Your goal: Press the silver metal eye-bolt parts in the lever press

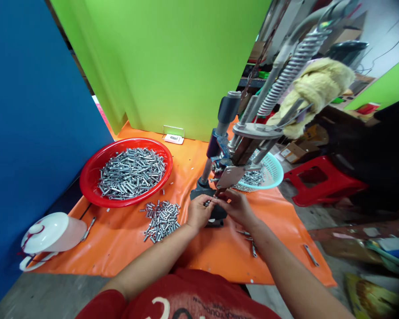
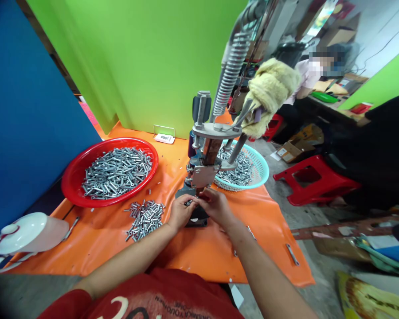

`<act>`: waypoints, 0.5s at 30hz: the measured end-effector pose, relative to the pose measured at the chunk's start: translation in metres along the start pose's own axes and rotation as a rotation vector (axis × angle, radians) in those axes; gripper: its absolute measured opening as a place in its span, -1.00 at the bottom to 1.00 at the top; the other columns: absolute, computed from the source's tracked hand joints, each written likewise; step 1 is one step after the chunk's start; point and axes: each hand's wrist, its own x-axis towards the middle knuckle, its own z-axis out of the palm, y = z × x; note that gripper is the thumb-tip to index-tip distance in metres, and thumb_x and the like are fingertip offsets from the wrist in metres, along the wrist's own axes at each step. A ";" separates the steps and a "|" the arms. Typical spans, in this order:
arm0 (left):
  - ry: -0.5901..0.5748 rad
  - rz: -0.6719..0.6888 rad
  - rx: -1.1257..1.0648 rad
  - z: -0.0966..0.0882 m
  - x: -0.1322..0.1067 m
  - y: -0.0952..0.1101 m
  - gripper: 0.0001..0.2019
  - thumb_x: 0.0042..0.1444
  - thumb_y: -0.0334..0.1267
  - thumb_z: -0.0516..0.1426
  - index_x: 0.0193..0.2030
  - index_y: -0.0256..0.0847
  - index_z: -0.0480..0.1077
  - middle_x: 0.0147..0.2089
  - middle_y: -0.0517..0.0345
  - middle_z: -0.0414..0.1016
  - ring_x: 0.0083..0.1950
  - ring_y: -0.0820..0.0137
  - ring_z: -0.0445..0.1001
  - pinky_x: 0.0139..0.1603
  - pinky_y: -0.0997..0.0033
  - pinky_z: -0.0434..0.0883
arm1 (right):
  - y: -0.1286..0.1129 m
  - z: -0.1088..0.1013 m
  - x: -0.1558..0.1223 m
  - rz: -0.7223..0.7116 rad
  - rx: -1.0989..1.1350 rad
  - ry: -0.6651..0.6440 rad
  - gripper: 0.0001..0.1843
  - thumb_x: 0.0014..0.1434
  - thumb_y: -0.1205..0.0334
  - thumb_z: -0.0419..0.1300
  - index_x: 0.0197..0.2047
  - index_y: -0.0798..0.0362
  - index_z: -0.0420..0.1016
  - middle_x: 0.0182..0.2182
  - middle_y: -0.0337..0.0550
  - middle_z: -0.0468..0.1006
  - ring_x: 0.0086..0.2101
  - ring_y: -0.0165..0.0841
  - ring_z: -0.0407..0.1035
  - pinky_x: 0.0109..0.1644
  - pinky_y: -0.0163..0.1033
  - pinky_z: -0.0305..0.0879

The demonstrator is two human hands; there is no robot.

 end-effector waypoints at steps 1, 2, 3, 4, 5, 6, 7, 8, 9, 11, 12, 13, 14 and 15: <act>0.003 0.000 0.011 0.001 0.000 -0.001 -0.85 0.08 -0.20 0.15 -0.33 -0.21 0.51 -0.34 0.15 0.54 -0.28 0.42 0.46 -0.23 0.46 0.37 | 0.004 -0.003 0.002 0.021 0.026 -0.025 -0.72 0.02 0.05 0.25 -0.41 0.12 0.47 -0.49 -0.16 0.47 -0.46 -0.43 0.33 -0.41 -0.35 0.23; 0.008 -0.005 0.021 0.001 0.000 -0.002 -0.85 0.08 -0.20 0.16 -0.34 -0.21 0.51 -0.35 0.15 0.53 -0.29 0.42 0.46 -0.24 0.45 0.37 | 0.008 -0.008 0.006 0.042 0.051 -0.054 -0.71 -0.03 0.03 0.28 -0.43 0.12 0.47 -0.51 -0.16 0.47 -0.48 -0.43 0.32 -0.43 -0.35 0.23; 0.015 -0.014 0.026 0.001 0.000 -0.003 -0.86 0.06 -0.21 0.17 -0.35 -0.21 0.51 -0.36 0.15 0.53 -0.30 0.42 0.46 -0.25 0.45 0.37 | 0.011 -0.017 0.011 0.067 0.077 -0.072 -0.69 -0.06 0.01 0.30 -0.44 0.12 0.48 -0.52 -0.16 0.48 -0.49 -0.43 0.32 -0.43 -0.35 0.24; 0.023 -0.024 0.027 0.002 0.000 -0.004 -0.87 0.05 -0.21 0.18 -0.35 -0.21 0.51 -0.36 0.15 0.53 -0.31 0.42 0.46 -0.25 0.45 0.37 | 0.013 -0.029 0.019 0.095 0.107 -0.058 -0.67 -0.08 -0.01 0.30 -0.43 0.12 0.48 -0.53 -0.17 0.48 -0.50 -0.44 0.31 -0.44 -0.34 0.24; 0.033 -0.033 0.025 0.002 0.000 -0.004 -0.87 0.05 -0.22 0.19 -0.36 -0.21 0.51 -0.36 0.15 0.53 -0.31 0.42 0.46 -0.24 0.45 0.37 | 0.011 -0.044 0.027 0.120 0.135 -0.004 -0.65 -0.07 -0.03 0.29 -0.41 0.12 0.49 -0.54 -0.17 0.48 -0.52 -0.44 0.31 -0.46 -0.34 0.24; 0.040 -0.039 0.024 0.002 0.000 -0.003 -0.88 0.04 -0.22 0.19 -0.36 -0.21 0.50 -0.36 0.16 0.54 -0.31 0.42 0.46 -0.24 0.45 0.38 | 0.006 -0.061 0.038 0.147 0.174 0.096 -0.63 -0.04 -0.05 0.27 -0.36 0.13 0.49 -0.52 -0.16 0.49 -0.51 -0.44 0.32 -0.46 -0.35 0.25; 0.044 -0.041 0.021 0.002 -0.001 -0.003 -0.88 0.04 -0.22 0.19 -0.37 -0.21 0.50 -0.35 0.16 0.54 -0.30 0.42 0.46 -0.23 0.45 0.38 | -0.005 -0.079 0.049 0.163 0.224 0.237 -0.60 -0.04 -0.06 0.27 -0.35 0.15 0.48 -0.52 -0.14 0.49 -0.52 -0.45 0.32 -0.47 -0.35 0.24; 0.045 -0.038 0.019 0.002 -0.001 -0.002 -0.88 0.04 -0.22 0.19 -0.37 -0.21 0.50 -0.35 0.16 0.54 -0.30 0.42 0.47 -0.21 0.44 0.38 | -0.020 -0.098 0.061 0.154 0.255 0.349 -0.58 -0.02 -0.07 0.25 -0.30 0.17 0.48 -0.49 -0.12 0.51 -0.51 -0.46 0.34 -0.49 -0.37 0.22; 0.043 -0.034 0.018 0.002 -0.001 -0.001 -0.88 0.05 -0.22 0.18 -0.37 -0.21 0.50 -0.35 0.16 0.54 -0.29 0.42 0.47 -0.20 0.44 0.38 | -0.039 -0.116 0.072 0.099 0.276 0.373 -0.55 0.06 -0.07 0.18 -0.22 0.19 0.47 -0.36 -0.05 0.55 -0.43 -0.46 0.40 -0.44 -0.38 0.25; 0.038 -0.025 0.016 0.002 -0.002 0.000 -0.89 0.06 -0.23 0.18 -0.38 -0.21 0.50 -0.34 0.17 0.54 -0.28 0.43 0.48 -0.19 0.45 0.38 | -0.084 -0.149 0.092 -0.076 0.254 0.383 -0.44 0.25 -0.09 -0.08 -0.21 0.27 0.47 -0.09 0.09 0.49 -0.17 -0.47 0.42 -0.28 -0.36 0.26; 0.037 -0.023 0.015 0.002 -0.002 0.000 -0.89 0.06 -0.24 0.18 -0.38 -0.21 0.50 -0.34 0.17 0.54 -0.27 0.43 0.48 -0.20 0.45 0.38 | -0.105 -0.163 0.100 -0.153 0.220 0.405 -0.31 0.29 -0.10 -0.25 -0.32 0.32 0.47 -0.04 0.12 0.45 -0.08 -0.46 0.38 -0.24 -0.33 0.24; 0.038 -0.022 0.017 0.001 -0.002 0.000 -0.89 0.06 -0.24 0.17 -0.38 -0.21 0.50 -0.34 0.17 0.54 -0.27 0.43 0.48 -0.20 0.45 0.38 | -0.122 -0.176 0.106 -0.201 0.169 0.407 -0.17 0.28 -0.12 -0.40 -0.47 0.35 0.43 -0.02 0.13 0.43 -0.05 -0.44 0.36 -0.24 -0.30 0.21; 0.038 -0.021 0.020 0.001 -0.002 0.000 -0.88 0.06 -0.23 0.17 -0.38 -0.21 0.50 -0.35 0.17 0.54 -0.27 0.43 0.48 -0.20 0.45 0.38 | -0.134 -0.189 0.111 -0.216 0.092 0.398 -0.08 0.23 -0.13 -0.54 -0.62 0.38 0.34 -0.05 0.14 0.44 -0.06 -0.42 0.36 -0.27 -0.27 0.17; 0.040 -0.020 0.023 0.001 -0.002 0.001 -0.88 0.06 -0.23 0.17 -0.38 -0.21 0.50 -0.35 0.18 0.53 -0.27 0.43 0.47 -0.21 0.46 0.37 | -0.140 -0.201 0.114 -0.234 -0.016 0.395 -0.05 0.15 -0.12 -0.66 -0.75 0.38 0.19 -0.09 0.11 0.46 -0.10 -0.41 0.38 -0.31 -0.24 0.13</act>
